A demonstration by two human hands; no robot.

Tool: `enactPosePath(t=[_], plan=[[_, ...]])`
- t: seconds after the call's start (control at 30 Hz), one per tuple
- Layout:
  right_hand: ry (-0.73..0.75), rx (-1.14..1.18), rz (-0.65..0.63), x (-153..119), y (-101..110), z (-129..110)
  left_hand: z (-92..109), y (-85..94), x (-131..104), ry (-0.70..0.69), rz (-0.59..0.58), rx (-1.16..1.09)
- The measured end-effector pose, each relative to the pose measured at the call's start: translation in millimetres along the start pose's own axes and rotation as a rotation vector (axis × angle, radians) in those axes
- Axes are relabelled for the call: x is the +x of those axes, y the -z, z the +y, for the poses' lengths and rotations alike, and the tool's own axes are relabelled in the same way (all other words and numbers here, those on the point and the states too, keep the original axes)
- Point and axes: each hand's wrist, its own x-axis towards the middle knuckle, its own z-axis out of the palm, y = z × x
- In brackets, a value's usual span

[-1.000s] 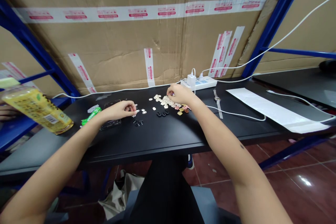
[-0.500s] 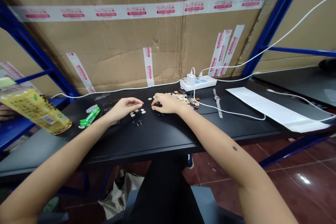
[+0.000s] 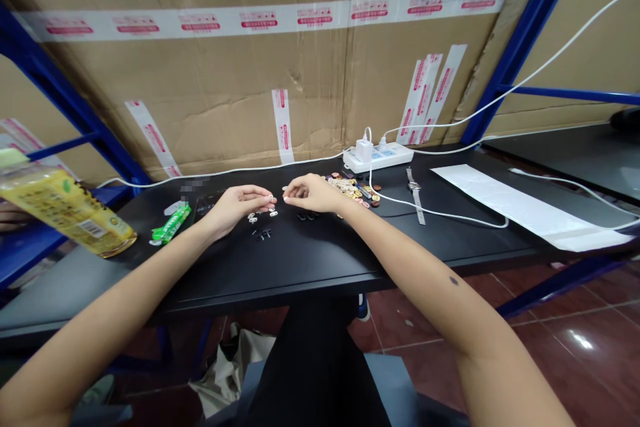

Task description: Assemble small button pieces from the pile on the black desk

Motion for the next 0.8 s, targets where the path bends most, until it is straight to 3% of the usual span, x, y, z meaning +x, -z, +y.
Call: enactPosePath(t=[0.27, 0.8], plan=[[-0.103, 0.253, 0.006, 0.2, -1.3, -7.6, 7.5, -6.6, -4.6, -0.042, 0.011, 0.159], [-0.142, 0.299, -0.018, -0.9, -2.6, -12.8, 6.8, -7.3, -5.0, -0.054, 0.000, 0.166]])
